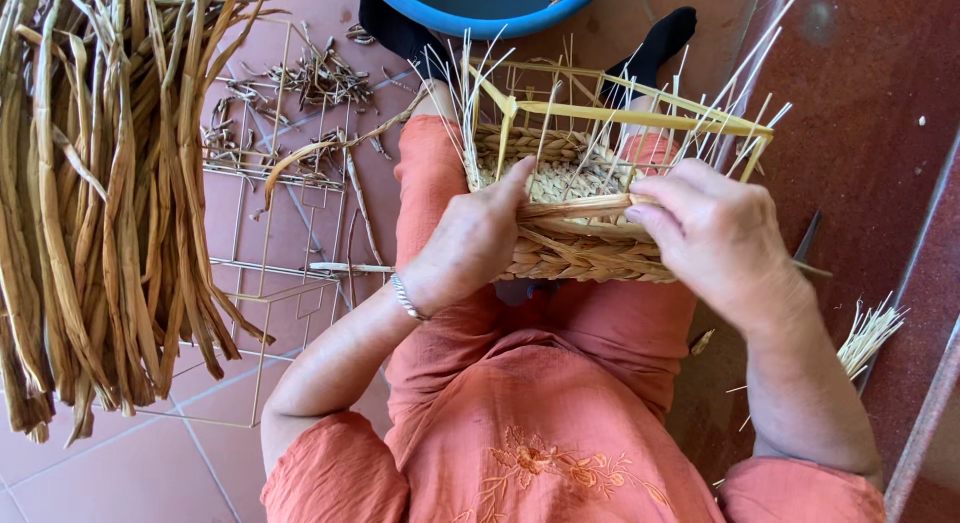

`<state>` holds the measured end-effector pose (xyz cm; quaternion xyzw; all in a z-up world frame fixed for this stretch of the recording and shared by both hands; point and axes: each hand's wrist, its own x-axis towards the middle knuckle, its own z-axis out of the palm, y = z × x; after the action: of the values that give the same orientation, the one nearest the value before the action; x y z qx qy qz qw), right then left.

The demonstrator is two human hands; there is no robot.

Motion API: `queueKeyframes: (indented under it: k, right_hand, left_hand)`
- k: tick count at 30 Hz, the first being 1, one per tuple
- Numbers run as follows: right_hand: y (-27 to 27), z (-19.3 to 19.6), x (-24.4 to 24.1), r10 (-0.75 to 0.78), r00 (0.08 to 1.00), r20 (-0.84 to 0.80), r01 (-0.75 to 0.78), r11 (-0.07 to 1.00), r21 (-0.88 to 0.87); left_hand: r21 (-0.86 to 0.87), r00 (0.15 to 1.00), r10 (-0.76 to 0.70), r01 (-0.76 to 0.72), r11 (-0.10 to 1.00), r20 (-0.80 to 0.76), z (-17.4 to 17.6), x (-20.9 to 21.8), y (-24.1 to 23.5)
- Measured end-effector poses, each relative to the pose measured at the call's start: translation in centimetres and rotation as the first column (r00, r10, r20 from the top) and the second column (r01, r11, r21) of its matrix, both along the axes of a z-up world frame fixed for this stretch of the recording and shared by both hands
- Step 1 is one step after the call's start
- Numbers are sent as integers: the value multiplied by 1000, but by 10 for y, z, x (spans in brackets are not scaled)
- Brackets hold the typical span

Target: The person weaves a rectangular basket by interlacing dried plant strips through a metal frame. They repeatedly thread the strips, pull them tight, and trim excess material with scissors.

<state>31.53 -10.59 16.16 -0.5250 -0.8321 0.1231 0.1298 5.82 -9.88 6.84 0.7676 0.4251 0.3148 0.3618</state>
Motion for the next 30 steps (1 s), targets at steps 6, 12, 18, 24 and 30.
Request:
queueKeyframes:
  k: [6, 12, 18, 24, 30]
  right_hand:
    - [-17, 6, -35, 298, 940, 168, -338, 730, 594]
    - [17, -7, 2, -14, 986, -166, -14, 986, -169]
    - [19, -38, 24, -283, 951, -124, 168, 809, -563]
    - [-10, -64, -20, 58, 998, 39, -63, 986, 155]
    - [-20, -83, -28, -26, 992, -123, 38, 994, 101]
  left_hand:
    - [41, 986, -128, 124, 991, 111, 12, -14, -10]
    - [171, 998, 10, 1, 985, -67, 13, 1, -15]
    - [151, 999, -19, 12, 989, 49, 15, -3, -13]
    - [180, 996, -85, 87, 980, -23, 10, -17, -15]
    - [122, 981, -189, 193, 974, -40, -1, -24, -10]
